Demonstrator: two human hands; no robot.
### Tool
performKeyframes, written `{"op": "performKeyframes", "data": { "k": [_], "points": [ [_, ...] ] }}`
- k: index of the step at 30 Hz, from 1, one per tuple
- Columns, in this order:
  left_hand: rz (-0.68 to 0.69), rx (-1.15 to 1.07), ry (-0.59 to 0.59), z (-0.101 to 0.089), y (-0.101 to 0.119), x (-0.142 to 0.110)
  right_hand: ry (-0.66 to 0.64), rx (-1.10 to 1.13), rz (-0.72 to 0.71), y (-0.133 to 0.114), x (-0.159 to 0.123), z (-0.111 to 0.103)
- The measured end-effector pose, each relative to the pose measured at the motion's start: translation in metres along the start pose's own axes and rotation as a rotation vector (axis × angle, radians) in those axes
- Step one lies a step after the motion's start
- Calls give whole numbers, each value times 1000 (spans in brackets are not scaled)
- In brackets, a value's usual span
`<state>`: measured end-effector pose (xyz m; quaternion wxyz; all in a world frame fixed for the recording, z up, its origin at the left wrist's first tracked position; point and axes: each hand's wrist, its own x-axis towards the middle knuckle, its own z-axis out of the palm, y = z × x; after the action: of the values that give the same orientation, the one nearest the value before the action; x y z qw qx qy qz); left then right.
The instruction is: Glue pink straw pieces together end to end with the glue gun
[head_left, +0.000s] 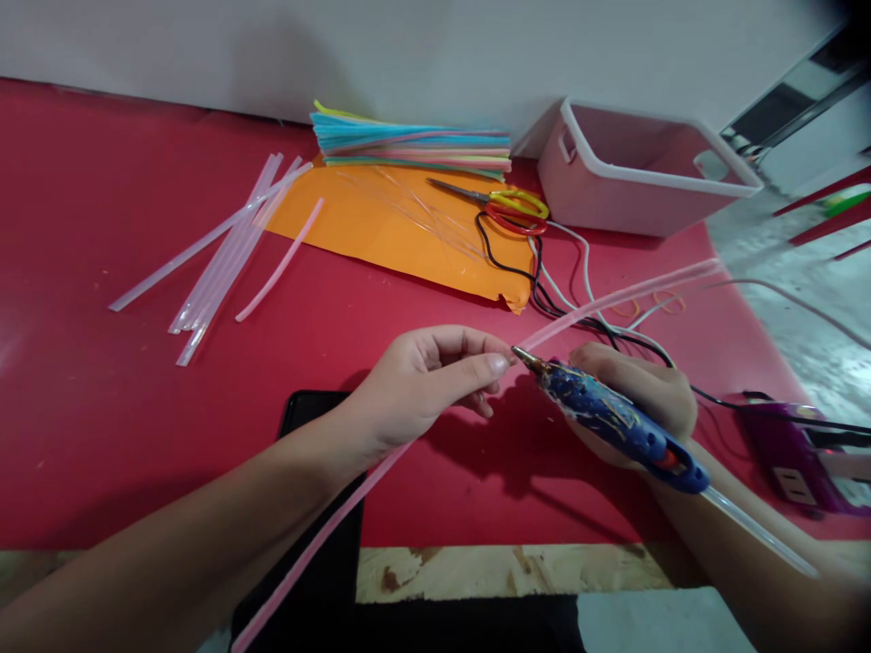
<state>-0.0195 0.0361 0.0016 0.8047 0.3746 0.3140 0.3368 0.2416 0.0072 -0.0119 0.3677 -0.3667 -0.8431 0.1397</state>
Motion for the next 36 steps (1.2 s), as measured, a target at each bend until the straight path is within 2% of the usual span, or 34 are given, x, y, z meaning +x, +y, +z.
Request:
{"op": "performKeyframes", "data": {
  "k": [15, 36],
  "points": [
    [34, 9, 49, 5, 4, -1, 21, -110, 42, -3, -3, -2],
    [43, 17, 44, 2, 2, 0, 45, -190, 44, -8, 0, -1]
  ]
}}
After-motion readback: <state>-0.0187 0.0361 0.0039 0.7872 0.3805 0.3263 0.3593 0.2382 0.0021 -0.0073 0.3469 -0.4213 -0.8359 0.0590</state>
